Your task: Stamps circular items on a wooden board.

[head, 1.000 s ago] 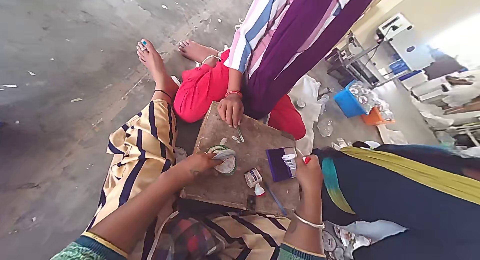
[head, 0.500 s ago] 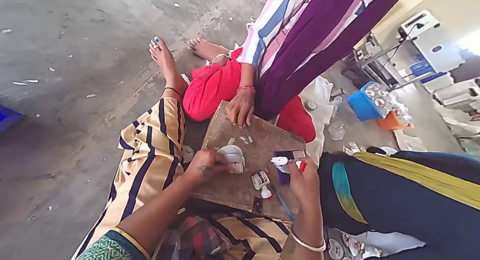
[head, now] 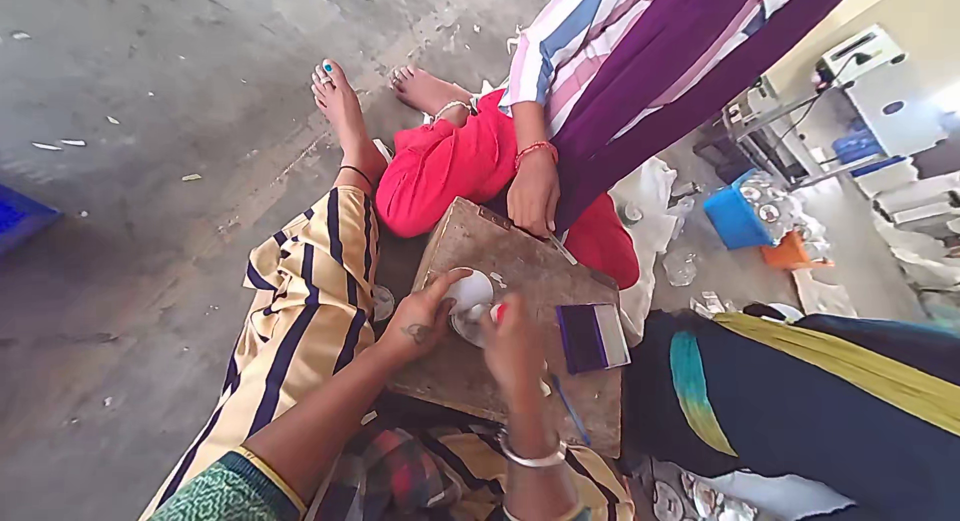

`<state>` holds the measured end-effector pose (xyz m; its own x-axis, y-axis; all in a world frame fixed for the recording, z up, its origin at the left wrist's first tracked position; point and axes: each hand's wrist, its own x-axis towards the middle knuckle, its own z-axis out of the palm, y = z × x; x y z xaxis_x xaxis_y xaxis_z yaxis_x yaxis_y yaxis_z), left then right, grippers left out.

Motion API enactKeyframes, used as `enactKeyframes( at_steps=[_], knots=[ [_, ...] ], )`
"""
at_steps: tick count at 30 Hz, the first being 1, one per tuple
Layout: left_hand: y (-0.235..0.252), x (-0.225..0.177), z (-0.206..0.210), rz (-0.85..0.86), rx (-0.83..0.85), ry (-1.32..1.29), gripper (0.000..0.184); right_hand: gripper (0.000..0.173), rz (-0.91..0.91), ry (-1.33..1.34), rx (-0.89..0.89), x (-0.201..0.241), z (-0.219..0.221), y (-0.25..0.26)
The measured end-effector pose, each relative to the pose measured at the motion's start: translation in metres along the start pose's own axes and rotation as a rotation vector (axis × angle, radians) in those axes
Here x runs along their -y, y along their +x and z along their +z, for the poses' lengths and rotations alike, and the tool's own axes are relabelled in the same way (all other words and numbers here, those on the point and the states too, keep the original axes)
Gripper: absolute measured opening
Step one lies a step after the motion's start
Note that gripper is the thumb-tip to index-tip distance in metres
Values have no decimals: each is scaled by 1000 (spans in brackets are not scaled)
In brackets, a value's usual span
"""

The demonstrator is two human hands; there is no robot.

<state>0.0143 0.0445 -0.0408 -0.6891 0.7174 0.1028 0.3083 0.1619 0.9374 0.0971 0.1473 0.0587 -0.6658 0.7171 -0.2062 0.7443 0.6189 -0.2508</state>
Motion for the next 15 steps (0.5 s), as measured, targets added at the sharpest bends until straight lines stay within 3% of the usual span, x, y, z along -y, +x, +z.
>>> enactKeyframes(
  at_steps=[2,5,8,11,15],
  knots=[
    [-2,-2,-1,28,30,18,34,37,60,-56,44,6,8,2],
    [-5,-11,-6,42,127,101,35,37,56,8,29,-2,5,1],
    [-1,-10,-14,136,331,213,32,36,22,195,-174,-24,-14,-3],
    [3,-11,-17,186,505,319,34,37,104,272,-321,-62,-39,-1],
    [3,-13,-17,191,483,364,28,39,253,177,-351,-111,-64,20]
  ],
)
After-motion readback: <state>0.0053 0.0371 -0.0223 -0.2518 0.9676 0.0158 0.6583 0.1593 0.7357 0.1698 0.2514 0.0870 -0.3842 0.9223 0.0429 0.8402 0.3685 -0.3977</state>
